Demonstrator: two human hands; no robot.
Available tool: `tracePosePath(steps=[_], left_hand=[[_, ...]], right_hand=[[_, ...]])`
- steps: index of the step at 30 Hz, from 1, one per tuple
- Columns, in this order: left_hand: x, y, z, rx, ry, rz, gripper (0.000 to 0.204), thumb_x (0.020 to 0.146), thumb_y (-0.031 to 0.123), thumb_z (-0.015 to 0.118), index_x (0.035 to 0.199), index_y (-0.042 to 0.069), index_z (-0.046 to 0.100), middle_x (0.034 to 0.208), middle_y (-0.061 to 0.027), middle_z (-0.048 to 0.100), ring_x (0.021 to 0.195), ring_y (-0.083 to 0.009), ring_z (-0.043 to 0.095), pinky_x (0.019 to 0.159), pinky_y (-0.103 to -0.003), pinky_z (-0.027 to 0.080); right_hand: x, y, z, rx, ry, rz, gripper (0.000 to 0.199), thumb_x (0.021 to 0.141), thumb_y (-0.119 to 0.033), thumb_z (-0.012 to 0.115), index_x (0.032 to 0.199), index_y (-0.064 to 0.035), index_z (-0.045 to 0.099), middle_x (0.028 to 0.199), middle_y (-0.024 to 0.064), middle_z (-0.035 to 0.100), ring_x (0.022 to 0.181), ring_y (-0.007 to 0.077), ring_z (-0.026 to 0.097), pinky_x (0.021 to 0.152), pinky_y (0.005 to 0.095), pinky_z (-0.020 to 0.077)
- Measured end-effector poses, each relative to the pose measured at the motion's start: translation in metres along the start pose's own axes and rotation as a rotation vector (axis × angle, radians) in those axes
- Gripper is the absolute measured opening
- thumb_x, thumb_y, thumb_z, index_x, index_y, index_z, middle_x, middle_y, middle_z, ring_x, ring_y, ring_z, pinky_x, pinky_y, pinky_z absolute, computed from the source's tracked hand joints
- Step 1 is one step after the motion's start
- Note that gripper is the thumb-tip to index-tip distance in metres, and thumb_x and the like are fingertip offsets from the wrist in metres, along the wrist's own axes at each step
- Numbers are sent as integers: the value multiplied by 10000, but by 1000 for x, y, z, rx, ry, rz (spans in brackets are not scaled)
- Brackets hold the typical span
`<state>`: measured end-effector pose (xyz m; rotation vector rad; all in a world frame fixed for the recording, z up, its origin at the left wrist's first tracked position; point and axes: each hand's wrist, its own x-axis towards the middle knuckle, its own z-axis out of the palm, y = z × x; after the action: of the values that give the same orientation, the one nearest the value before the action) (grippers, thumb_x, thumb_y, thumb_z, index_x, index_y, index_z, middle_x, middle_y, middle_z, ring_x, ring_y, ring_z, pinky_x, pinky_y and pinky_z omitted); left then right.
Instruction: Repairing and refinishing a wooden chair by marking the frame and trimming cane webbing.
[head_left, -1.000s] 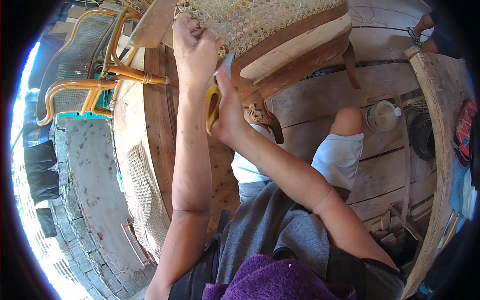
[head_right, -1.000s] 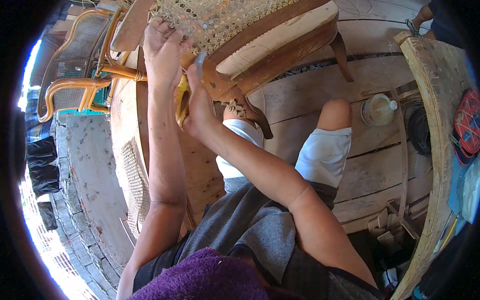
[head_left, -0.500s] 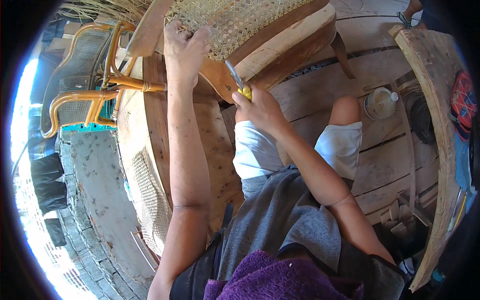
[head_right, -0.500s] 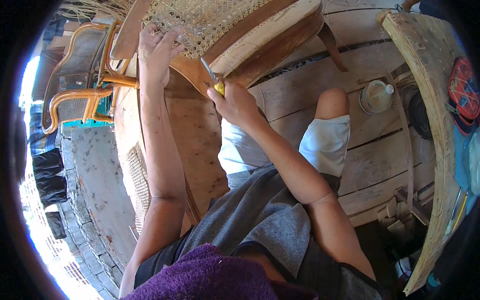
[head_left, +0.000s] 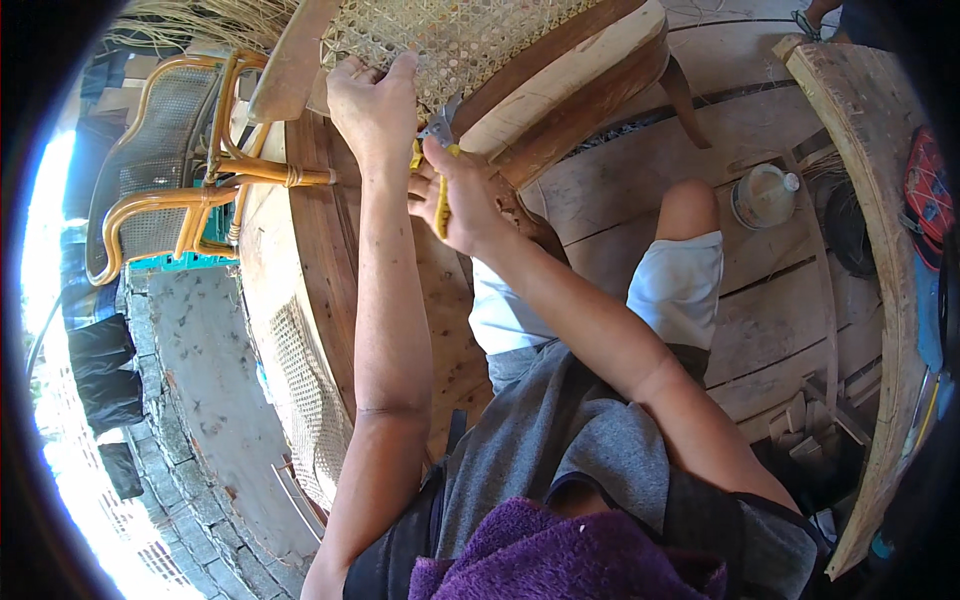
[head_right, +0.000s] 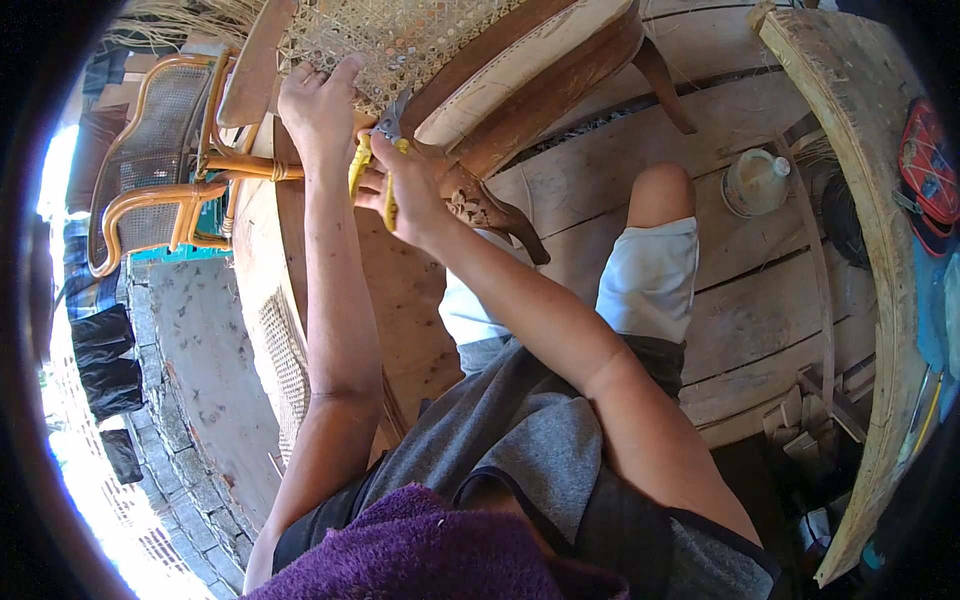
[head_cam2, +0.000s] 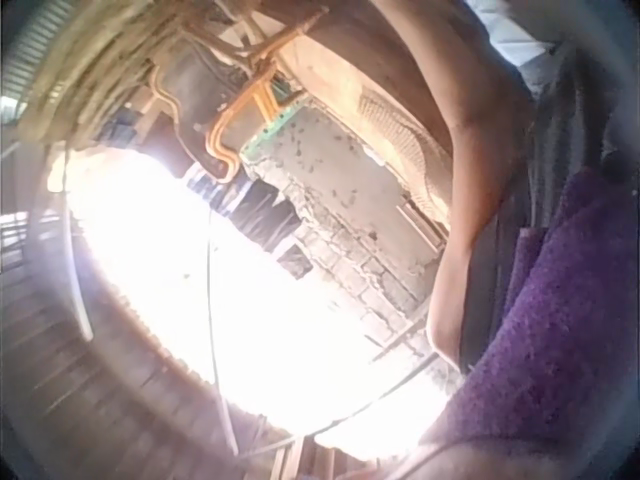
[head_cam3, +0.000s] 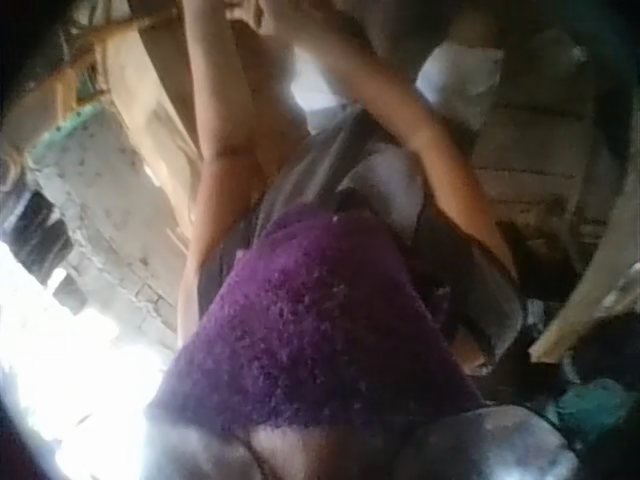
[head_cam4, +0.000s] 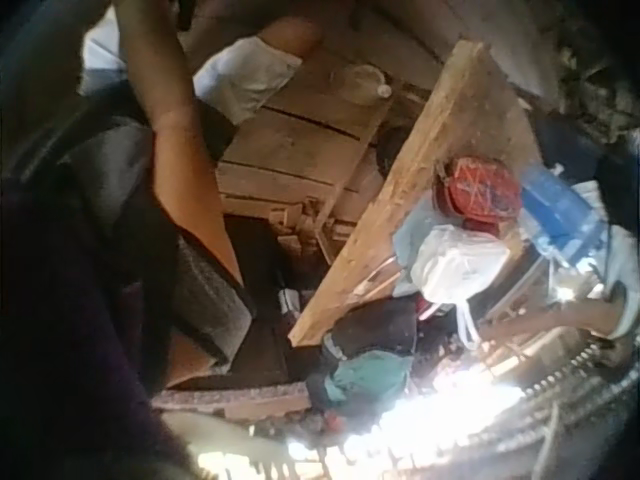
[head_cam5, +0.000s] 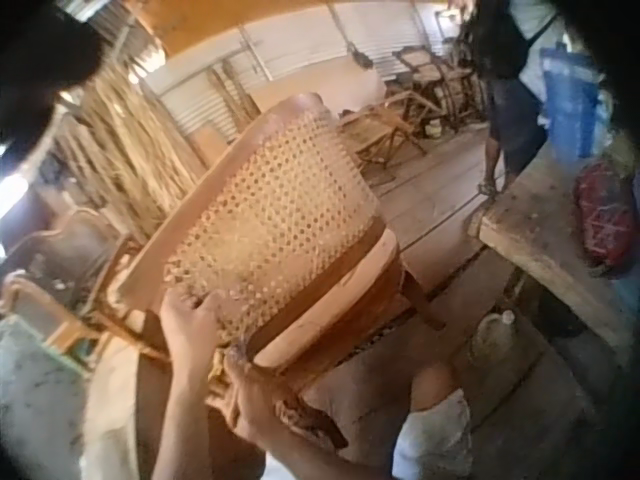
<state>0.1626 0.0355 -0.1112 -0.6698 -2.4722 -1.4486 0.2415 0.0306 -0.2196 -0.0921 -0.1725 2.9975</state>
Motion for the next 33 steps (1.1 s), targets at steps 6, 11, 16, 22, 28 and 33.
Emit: tracePosePath(steps=[6, 11, 16, 22, 28, 33], left_hand=[[-7, 4, 12, 0, 157, -6, 442, 812, 81, 699, 1145, -137, 506, 838, -125, 646, 725, -171, 595, 687, -310, 485], [-23, -1, 22, -241, 86, 118, 552, 852, 63, 636, 1298, -148, 390, 1053, -227, 628, 964, -264, 617, 907, -361, 467], [-40, -6, 37, -259, 238, 60, 511, 882, 72, 627, 1289, -129, 393, 1071, -189, 587, 921, -210, 568, 811, -318, 442], [-15, -3, 19, -197, -46, -222, 247, 855, 118, 724, 993, -60, 621, 738, -27, 575, 577, -72, 482, 494, -236, 380], [15, -24, 23, -400, -44, -292, 231, 851, 138, 766, 988, -28, 685, 872, -70, 695, 654, -116, 648, 501, -248, 493], [16, -31, 22, -491, -97, -276, 243, 864, 93, 739, 1063, -34, 680, 982, -90, 710, 776, -167, 697, 573, -275, 560]], right_hand=[[4, 6, 34, 223, 38, -105, 233, 992, -298, 562, 1146, -125, 586, 942, 27, 606, 863, 171, 606, 792, 382, 514], [-22, -24, -9, -489, 127, -16, 334, 966, -287, 578, 1173, -25, 593, 905, 62, 659, 728, 168, 636, 692, 311, 519], [-54, -31, -48, -883, 174, -162, 454, 921, -285, 652, 1258, 6, 563, 939, 72, 652, 706, 125, 628, 566, 248, 486], [-49, -64, -35, -508, 7, 80, 420, 934, -307, 658, 1238, -32, 567, 1098, 145, 680, 847, 191, 698, 591, 291, 563], [-21, -63, -21, -255, 11, 149, 301, 994, -334, 546, 1168, -95, 601, 1094, 110, 698, 961, 229, 707, 766, 339, 565], [-35, -42, -17, -289, -9, 179, 326, 1008, -372, 517, 1179, -106, 598, 1151, 77, 680, 1061, 211, 671, 879, 360, 500]])
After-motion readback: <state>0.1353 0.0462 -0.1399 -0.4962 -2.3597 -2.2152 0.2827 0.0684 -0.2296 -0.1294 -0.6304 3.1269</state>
